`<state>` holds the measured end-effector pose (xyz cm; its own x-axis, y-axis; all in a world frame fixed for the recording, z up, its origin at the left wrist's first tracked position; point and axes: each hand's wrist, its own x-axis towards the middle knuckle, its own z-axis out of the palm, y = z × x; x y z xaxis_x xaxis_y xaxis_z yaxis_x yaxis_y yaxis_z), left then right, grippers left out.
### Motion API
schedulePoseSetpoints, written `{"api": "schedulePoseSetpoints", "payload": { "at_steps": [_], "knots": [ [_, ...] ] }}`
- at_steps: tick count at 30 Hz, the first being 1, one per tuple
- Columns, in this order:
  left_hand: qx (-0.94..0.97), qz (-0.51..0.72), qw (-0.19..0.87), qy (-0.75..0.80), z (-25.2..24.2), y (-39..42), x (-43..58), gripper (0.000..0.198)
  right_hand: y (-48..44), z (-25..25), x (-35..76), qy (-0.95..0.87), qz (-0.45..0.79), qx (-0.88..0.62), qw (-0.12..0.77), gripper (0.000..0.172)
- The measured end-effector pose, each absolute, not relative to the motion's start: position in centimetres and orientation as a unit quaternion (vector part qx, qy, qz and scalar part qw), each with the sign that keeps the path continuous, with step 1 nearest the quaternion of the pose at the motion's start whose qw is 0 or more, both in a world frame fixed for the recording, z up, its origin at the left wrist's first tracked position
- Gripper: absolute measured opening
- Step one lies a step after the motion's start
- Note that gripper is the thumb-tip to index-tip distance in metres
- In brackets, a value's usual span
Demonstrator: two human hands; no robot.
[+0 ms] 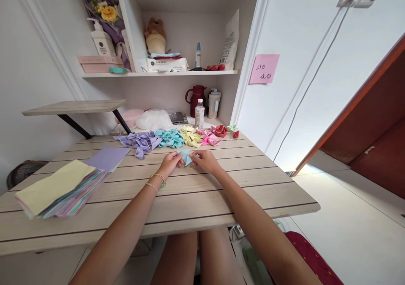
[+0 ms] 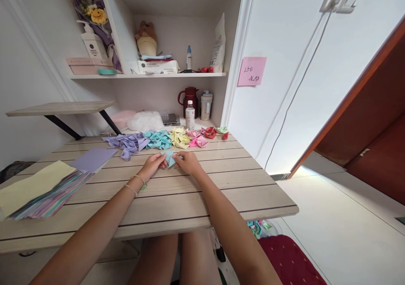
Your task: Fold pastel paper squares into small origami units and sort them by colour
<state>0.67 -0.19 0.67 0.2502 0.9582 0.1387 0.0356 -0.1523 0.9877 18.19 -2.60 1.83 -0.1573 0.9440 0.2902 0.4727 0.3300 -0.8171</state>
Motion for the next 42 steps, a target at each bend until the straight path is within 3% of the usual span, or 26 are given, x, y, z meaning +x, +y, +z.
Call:
{"api": "schedulePoseSetpoints", "payload": {
  "at_steps": [12, 25, 32, 42],
  "knots": [
    [0.640, 0.429, 0.494, 0.403, 0.3, 0.1, 0.9, 0.035, -3.3, 2.3, 18.0, -0.756, 0.209, -0.502, 0.363, 0.025],
    [0.648, 0.423, 0.480, 0.414, 0.4, -0.3, 1.0, 0.039, -2.8, 2.0, 18.1, -0.720, 0.248, -0.506, 0.404, 0.022],
    [0.646, 0.427, 0.474, 0.418, 0.3, -0.2, 0.9, 0.041, -2.8, 2.0, 18.2, -0.726, 0.228, -0.520, 0.388, 0.032],
    [0.685, 0.413, 0.434, 0.415, -0.6, 0.3, 0.7, 0.037, -2.8, 1.9, 18.1, -0.717, 0.245, -0.527, 0.384, 0.030]
  ]
}}
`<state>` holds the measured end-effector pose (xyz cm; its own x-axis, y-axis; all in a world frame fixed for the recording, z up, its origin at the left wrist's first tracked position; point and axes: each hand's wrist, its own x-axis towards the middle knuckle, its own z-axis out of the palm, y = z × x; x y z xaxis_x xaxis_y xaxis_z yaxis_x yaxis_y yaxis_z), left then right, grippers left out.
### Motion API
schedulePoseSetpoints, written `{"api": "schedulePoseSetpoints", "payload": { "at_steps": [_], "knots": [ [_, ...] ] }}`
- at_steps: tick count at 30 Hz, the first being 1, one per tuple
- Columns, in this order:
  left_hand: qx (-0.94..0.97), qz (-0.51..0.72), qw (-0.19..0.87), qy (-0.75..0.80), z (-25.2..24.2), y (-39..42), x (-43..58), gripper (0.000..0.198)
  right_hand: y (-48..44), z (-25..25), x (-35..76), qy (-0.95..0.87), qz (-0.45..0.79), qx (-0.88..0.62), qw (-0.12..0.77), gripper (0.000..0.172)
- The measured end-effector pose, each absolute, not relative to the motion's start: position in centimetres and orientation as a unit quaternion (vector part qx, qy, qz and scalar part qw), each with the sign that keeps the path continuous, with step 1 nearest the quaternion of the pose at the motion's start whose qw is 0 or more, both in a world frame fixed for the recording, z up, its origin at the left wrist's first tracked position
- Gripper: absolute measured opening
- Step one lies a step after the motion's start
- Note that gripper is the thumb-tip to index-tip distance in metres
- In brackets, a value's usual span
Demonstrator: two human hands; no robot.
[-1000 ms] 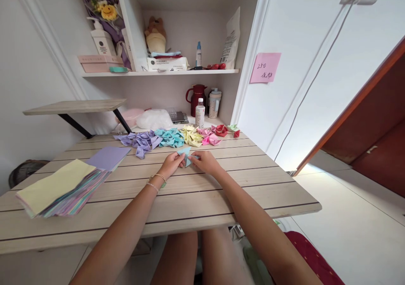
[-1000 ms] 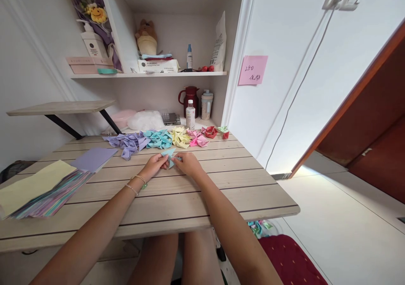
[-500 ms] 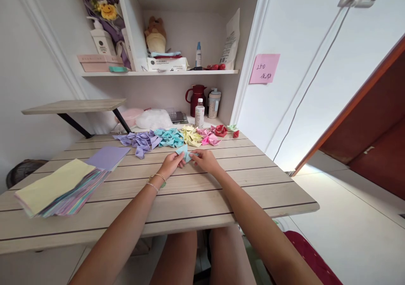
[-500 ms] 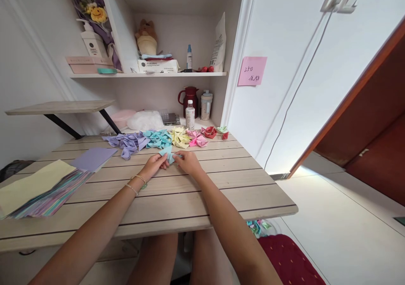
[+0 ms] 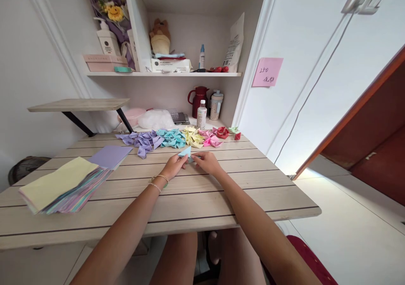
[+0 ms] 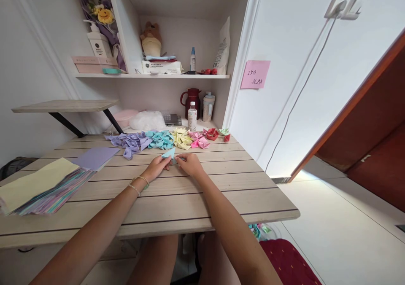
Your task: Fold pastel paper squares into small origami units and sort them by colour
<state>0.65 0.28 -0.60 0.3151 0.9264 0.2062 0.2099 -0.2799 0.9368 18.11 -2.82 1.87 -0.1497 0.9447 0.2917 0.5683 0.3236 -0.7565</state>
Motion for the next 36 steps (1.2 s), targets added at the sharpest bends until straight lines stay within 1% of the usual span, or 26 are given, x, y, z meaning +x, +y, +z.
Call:
{"api": "schedulePoseSetpoints", "payload": {
  "at_steps": [15, 23, 27, 32, 36],
  "knots": [
    [0.713, 0.390, 0.406, 0.419, 0.8, -1.1, 0.8, 0.034, -2.2, 1.4, 18.4, -0.681, 0.302, -0.549, 0.380, 0.030],
    [0.692, 0.413, 0.417, 0.421, 0.9, -1.2, 0.9, 0.034, -2.1, 1.3, 18.5, -0.711, 0.297, -0.524, 0.362, 0.028],
    [0.669, 0.425, 0.453, 0.408, 0.8, -1.0, 1.0, 0.036, -2.2, 1.3, 18.4, -0.718, 0.304, -0.511, 0.362, 0.030],
    [0.683, 0.410, 0.451, 0.403, 0.9, -1.2, 1.0, 0.035, -2.6, 1.7, 18.5, -0.722, 0.261, -0.516, 0.380, 0.034],
    [0.686, 0.404, 0.445, 0.409, 1.0, -1.4, 1.0, 0.035, -2.7, 1.7, 18.5, -0.721, 0.283, -0.497, 0.391, 0.032]
  ]
}}
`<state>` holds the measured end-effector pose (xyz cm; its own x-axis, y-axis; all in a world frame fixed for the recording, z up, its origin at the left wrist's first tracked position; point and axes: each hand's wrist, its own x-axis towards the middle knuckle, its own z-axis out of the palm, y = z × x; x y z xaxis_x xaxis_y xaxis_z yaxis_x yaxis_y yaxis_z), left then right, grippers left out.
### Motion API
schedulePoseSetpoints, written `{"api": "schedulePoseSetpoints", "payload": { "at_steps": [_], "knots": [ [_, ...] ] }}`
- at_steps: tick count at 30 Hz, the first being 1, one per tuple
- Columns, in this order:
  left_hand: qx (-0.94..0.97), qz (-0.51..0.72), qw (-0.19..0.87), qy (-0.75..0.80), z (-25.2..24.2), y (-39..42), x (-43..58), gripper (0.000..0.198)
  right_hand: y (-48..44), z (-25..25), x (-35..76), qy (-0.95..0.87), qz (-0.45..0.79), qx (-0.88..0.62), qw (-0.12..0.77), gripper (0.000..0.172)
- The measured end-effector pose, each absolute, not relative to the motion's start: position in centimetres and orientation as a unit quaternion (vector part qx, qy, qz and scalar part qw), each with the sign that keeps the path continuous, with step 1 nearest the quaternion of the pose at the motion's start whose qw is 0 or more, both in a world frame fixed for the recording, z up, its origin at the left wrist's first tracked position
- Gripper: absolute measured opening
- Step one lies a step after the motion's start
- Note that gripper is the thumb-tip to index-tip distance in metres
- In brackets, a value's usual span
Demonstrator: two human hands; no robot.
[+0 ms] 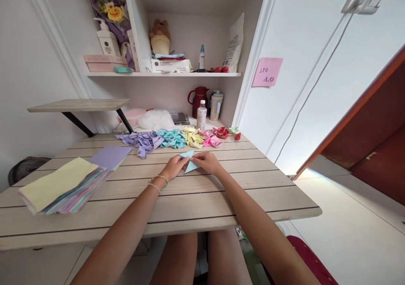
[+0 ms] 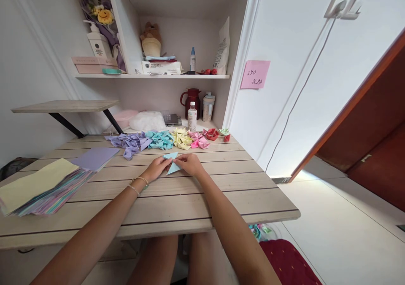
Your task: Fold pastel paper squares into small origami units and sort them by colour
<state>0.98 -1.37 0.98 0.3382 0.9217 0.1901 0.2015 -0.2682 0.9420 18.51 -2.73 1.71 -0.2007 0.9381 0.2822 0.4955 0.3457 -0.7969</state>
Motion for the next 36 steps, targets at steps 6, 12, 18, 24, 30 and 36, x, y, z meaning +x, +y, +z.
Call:
{"api": "schedulePoseSetpoints", "payload": {
  "at_steps": [6, 12, 18, 24, 30, 36],
  "knots": [
    [0.681, 0.401, 0.450, 0.415, 1.02, -1.46, 1.03, 0.031, -2.51, 1.37, 18.47, -0.712, 0.315, -0.490, 0.392, 0.033],
    [0.680, 0.394, 0.462, 0.411, 1.44, -1.91, 1.11, 0.028, -2.54, 1.46, 18.33, -0.733, 0.265, -0.501, 0.376, 0.029],
    [0.677, 0.398, 0.463, 0.411, 1.14, -1.64, 1.20, 0.029, -3.02, 1.76, 18.02, -0.736, 0.233, -0.509, 0.380, 0.063],
    [0.673, 0.403, 0.484, 0.388, 1.04, -1.67, 1.32, 0.027, -3.20, 1.86, 18.02, -0.735, 0.186, -0.521, 0.393, 0.052],
    [0.674, 0.404, 0.481, 0.389, 1.03, -1.77, 1.42, 0.025, -3.06, 1.61, 17.89, -0.743, 0.125, -0.519, 0.405, 0.047],
    [0.674, 0.409, 0.481, 0.384, 0.53, -1.41, 1.47, 0.022, -3.16, 1.11, 17.85, -0.787, 0.044, -0.491, 0.370, 0.042]
  ]
}}
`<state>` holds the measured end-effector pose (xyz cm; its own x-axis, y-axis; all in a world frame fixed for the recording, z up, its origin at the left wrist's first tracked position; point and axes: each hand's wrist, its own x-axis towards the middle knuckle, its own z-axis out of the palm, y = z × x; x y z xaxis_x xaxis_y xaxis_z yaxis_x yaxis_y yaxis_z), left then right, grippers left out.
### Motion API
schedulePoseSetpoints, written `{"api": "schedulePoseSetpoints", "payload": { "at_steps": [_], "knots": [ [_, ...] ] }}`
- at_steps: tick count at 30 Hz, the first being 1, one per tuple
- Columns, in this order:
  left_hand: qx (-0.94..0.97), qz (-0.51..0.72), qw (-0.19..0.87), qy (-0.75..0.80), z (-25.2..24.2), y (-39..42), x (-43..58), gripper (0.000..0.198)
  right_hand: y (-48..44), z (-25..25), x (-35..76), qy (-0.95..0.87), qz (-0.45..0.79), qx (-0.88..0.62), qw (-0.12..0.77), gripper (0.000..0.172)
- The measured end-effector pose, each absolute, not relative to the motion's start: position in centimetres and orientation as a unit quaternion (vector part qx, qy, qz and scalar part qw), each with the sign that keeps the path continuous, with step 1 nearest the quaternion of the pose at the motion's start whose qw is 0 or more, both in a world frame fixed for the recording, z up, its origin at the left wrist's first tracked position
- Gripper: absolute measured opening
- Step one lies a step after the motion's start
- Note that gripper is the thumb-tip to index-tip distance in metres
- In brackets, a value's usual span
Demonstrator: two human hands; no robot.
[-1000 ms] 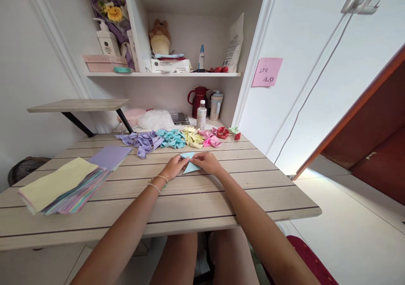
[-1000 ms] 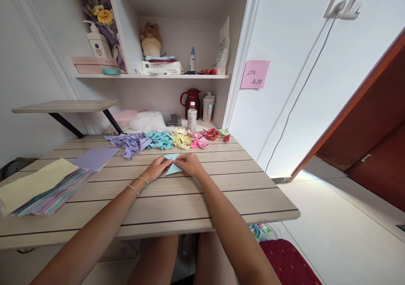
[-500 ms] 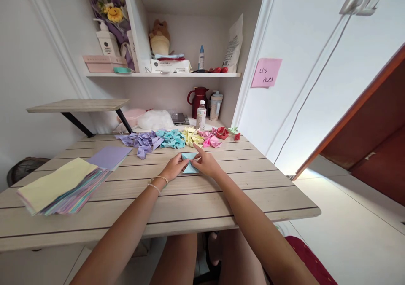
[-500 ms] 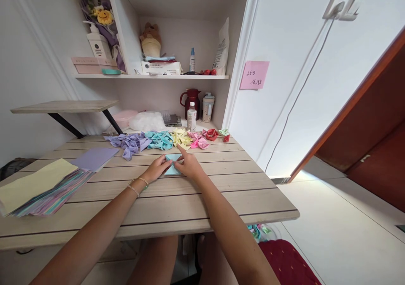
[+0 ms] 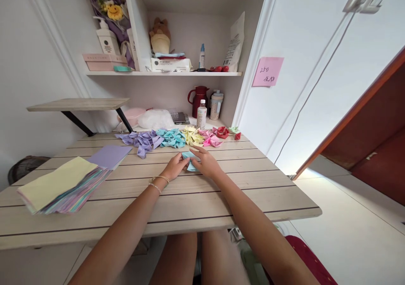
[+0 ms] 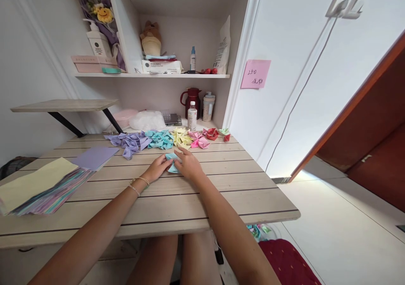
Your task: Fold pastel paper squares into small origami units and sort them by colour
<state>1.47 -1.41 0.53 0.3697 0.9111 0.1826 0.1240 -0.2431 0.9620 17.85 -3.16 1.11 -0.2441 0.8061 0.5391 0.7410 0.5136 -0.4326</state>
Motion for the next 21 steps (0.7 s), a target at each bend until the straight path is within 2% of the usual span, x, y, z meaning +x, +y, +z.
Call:
{"api": "schedulePoseSetpoints", "payload": {
  "at_steps": [5, 10, 13, 17, 21],
  "knots": [
    [0.689, 0.395, 0.449, 0.410, 0.23, -1.22, 1.25, 0.024, -3.12, 0.94, 17.73, -0.822, 0.045, -0.456, 0.338, 0.039],
    [0.703, 0.404, 0.417, 0.412, -0.03, -0.92, 1.10, 0.025, -2.82, 0.92, 17.63, -0.777, 0.080, -0.481, 0.399, 0.040],
    [0.695, 0.414, 0.420, 0.411, -0.33, -0.64, 1.09, 0.027, -2.74, 1.20, 17.63, -0.745, 0.148, -0.478, 0.441, 0.030],
    [0.690, 0.423, 0.430, 0.400, -0.55, -0.41, 1.08, 0.028, -2.94, 1.62, 17.60, -0.735, 0.230, -0.463, 0.438, 0.023],
    [0.685, 0.422, 0.440, 0.399, -0.48, -0.48, 1.13, 0.030, -3.26, 1.80, 17.53, -0.745, 0.239, -0.455, 0.424, 0.024]
  ]
}}
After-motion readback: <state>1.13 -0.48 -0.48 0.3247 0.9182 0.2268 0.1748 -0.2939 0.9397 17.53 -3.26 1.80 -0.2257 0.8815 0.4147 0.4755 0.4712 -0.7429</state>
